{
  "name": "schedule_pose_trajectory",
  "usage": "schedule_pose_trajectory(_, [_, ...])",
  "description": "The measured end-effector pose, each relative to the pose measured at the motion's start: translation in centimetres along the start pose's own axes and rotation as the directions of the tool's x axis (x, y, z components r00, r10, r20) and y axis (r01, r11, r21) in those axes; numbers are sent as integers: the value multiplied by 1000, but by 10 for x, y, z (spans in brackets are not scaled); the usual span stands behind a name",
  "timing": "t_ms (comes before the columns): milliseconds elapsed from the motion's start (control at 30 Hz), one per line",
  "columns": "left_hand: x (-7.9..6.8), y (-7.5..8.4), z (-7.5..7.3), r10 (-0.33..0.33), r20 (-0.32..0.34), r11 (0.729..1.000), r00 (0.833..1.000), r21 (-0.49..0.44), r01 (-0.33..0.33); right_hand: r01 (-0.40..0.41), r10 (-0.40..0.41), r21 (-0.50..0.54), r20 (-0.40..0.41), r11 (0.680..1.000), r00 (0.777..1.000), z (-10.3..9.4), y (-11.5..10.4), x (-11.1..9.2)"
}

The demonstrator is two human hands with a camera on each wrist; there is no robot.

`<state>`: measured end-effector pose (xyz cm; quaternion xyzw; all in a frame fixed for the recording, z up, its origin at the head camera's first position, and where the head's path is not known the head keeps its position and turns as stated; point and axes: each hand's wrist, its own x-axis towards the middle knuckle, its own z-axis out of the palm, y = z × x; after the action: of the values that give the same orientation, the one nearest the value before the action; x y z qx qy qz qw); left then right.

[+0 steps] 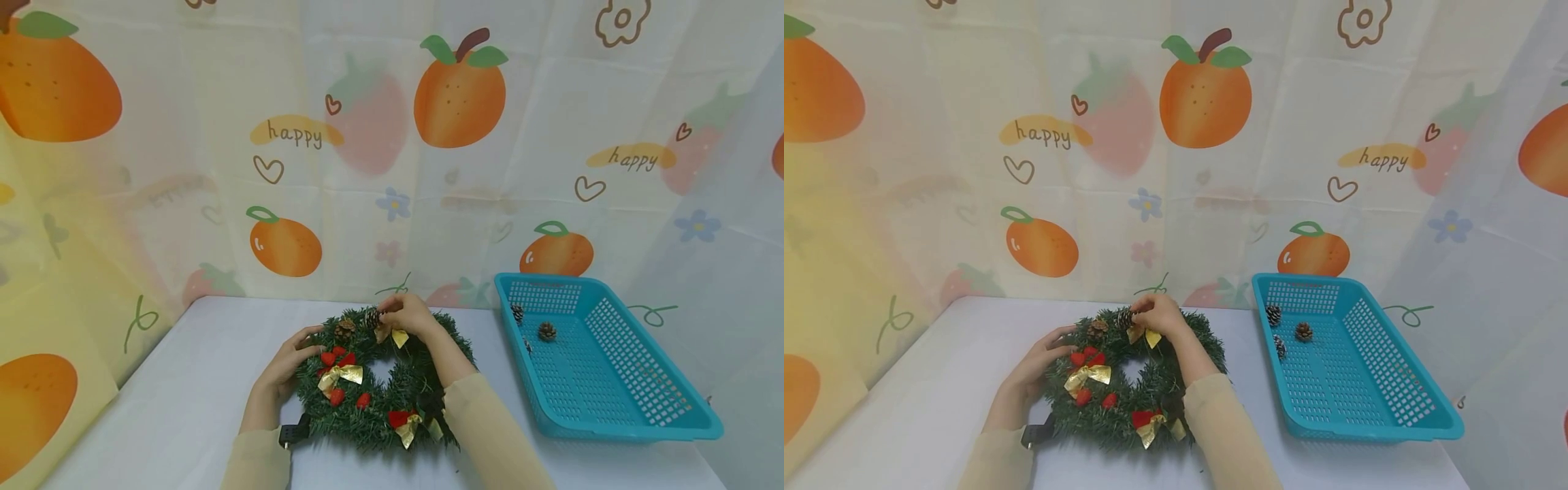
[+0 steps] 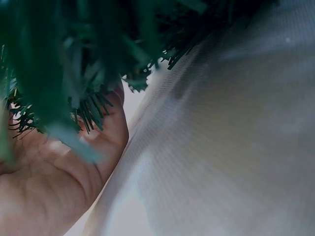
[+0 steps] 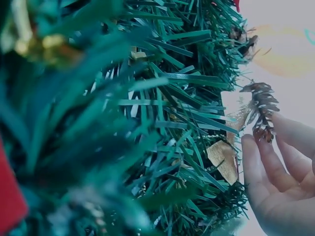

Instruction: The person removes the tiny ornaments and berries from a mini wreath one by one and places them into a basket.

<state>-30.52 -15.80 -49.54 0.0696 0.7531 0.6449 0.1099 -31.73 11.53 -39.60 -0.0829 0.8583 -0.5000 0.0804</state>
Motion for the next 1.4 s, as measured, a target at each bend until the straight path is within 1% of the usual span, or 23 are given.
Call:
schedule_pose_trajectory(300, [1, 0, 0, -5, 7, 1000, 1000, 5, 5, 0, 1, 25, -22, 1000, 1000, -5, -3, 1])
schedule_pose_trajectory(467, [0, 0, 0, -11, 8, 1000, 1000, -7, 11, 2, 0, 57, -27, 998, 1000, -9, -6, 2])
schedule_pose_trajectory(667, [1, -2, -1, -10, 6, 1000, 1000, -15, 10, 25, -21, 104, -40, 994, 999, -15, -12, 2])
schedule_pose_trajectory(900, [1, -1, 0, -11, 5, 1000, 1000, -18, 11, 24, -17, 115, -65, 993, 998, -22, -12, 2])
schedule_pose_trajectory(1100, [-1, 0, 1, -21, 12, 999, 1000, -32, 21, 36, -24, 145, -83, 989, 996, -31, -13, 0])
schedule_pose_trajectory(1233, [-1, 0, 0, -21, 8, 1000, 1000, -19, 21, 42, -28, 147, -92, 988, 995, -38, -14, -4])
schedule_pose_trajectory(1400, [0, -1, 0, -36, 8, 999, 999, -28, 36, 72, -55, 170, -101, 983, 993, -47, -11, -7])
